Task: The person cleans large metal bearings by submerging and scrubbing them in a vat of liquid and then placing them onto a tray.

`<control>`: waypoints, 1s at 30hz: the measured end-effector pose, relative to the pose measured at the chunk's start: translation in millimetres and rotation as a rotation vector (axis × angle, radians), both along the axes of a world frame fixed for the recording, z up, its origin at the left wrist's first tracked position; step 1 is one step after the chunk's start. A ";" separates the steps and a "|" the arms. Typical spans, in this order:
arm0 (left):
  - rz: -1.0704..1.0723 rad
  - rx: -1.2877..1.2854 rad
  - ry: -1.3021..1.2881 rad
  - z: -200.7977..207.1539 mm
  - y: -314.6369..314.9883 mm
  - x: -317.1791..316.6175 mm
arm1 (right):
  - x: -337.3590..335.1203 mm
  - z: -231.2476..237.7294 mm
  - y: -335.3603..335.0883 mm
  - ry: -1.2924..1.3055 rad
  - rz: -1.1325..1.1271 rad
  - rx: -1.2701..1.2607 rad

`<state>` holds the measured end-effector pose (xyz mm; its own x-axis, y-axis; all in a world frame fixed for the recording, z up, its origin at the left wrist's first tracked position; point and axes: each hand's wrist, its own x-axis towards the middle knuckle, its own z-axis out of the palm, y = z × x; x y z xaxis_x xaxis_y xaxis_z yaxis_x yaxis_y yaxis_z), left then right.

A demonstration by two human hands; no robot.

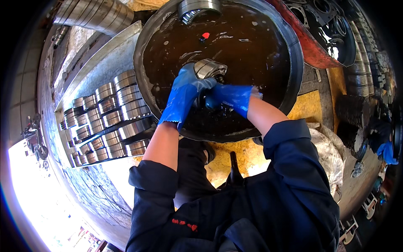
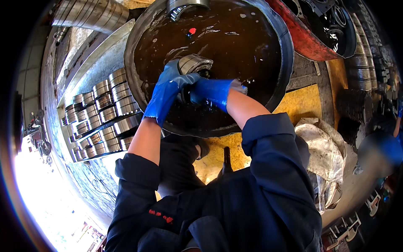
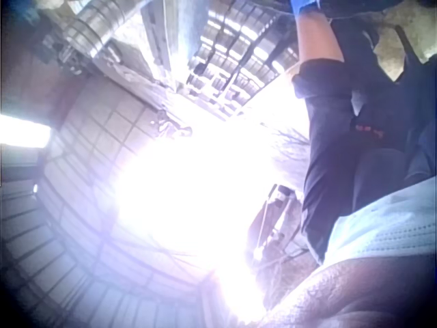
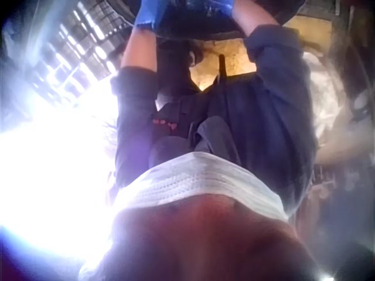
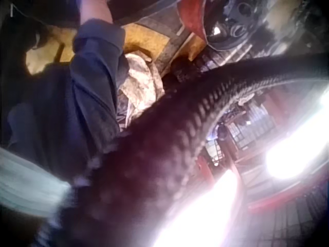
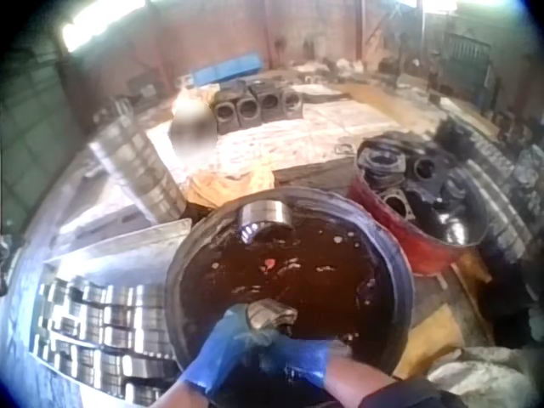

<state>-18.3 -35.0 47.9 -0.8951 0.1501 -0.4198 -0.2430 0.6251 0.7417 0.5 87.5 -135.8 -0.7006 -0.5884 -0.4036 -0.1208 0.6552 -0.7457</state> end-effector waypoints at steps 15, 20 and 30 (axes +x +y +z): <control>0.033 -0.194 0.051 -29.5 -6.7 -3.0 | 9.0 27.2 3.3 -0.199 -0.373 -0.426; 0.088 -0.070 -0.064 10.6 4.2 4.0 | 1.4 129.7 52.3 0.088 0.159 0.352; 0.085 -0.269 -0.031 -12.0 7.1 11.5 | -113.7 138.3 95.6 -0.180 -0.507 -0.089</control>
